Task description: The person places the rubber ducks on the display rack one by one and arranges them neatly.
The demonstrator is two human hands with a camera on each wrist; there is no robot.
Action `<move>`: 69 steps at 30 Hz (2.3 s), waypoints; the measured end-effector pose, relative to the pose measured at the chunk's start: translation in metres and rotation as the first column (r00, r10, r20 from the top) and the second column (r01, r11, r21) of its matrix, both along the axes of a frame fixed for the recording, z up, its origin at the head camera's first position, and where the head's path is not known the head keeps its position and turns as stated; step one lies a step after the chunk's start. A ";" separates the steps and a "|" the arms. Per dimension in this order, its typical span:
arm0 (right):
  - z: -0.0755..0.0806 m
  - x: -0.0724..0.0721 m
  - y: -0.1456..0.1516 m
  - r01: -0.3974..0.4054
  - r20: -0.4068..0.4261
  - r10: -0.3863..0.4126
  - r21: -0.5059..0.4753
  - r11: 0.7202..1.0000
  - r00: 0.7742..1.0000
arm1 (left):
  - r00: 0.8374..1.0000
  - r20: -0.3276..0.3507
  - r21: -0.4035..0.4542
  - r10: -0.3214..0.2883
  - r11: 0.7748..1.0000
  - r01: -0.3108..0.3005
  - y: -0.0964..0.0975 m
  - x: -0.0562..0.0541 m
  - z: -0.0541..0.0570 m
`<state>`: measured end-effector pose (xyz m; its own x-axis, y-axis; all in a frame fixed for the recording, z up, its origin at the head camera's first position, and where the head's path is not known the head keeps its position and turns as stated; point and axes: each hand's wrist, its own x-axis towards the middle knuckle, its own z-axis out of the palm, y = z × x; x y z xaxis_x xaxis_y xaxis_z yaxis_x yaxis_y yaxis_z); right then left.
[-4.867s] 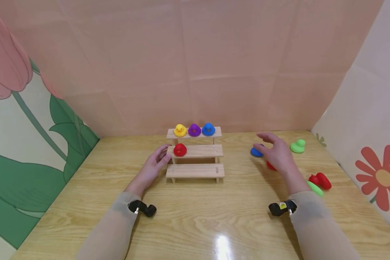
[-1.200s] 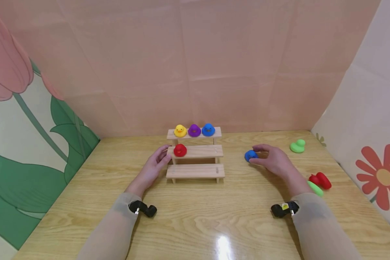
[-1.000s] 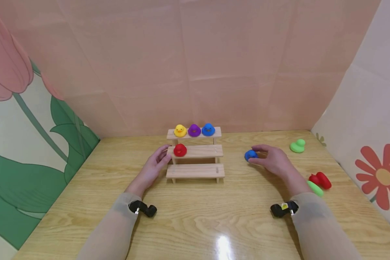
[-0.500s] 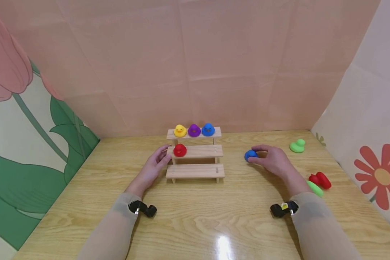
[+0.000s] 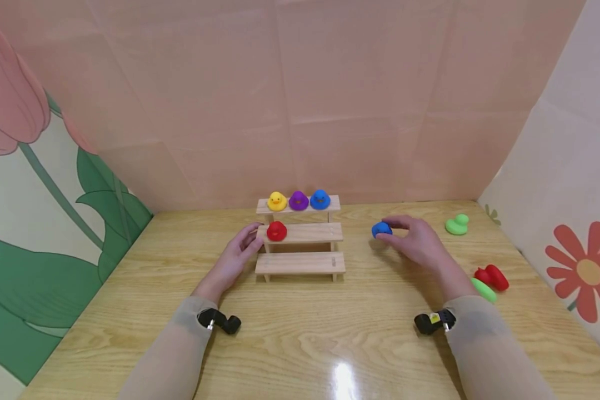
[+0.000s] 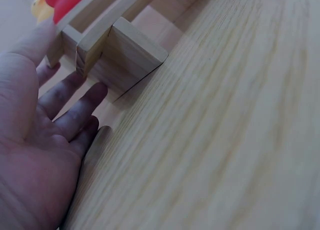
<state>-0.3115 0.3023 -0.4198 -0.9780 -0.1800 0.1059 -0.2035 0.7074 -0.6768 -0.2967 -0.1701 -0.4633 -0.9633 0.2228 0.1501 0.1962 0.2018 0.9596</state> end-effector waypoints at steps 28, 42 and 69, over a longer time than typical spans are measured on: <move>0.050 0.034 -0.045 -0.082 -0.130 0.062 -0.157 0.984 0.990 | 1.000 0.014 -0.016 0.008 1.000 -0.008 0.001 0.000 0.000; 0.058 0.044 -0.072 -0.148 -0.166 0.124 -0.141 0.979 0.978 | 1.000 0.000 -0.006 0.004 1.000 -0.004 -0.001 -0.002 -0.002; 0.044 0.033 -0.138 -0.258 -0.135 0.230 -0.257 0.931 0.964 | 1.000 0.003 0.007 -0.006 1.000 0.006 0.001 -0.003 -0.001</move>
<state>-0.2785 0.1640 -0.3757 -0.8892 -0.3626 0.2792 -0.4235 0.4209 -0.8022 -0.2994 -0.1689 -0.4642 -0.9622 0.2279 0.1490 0.1948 0.1938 0.9615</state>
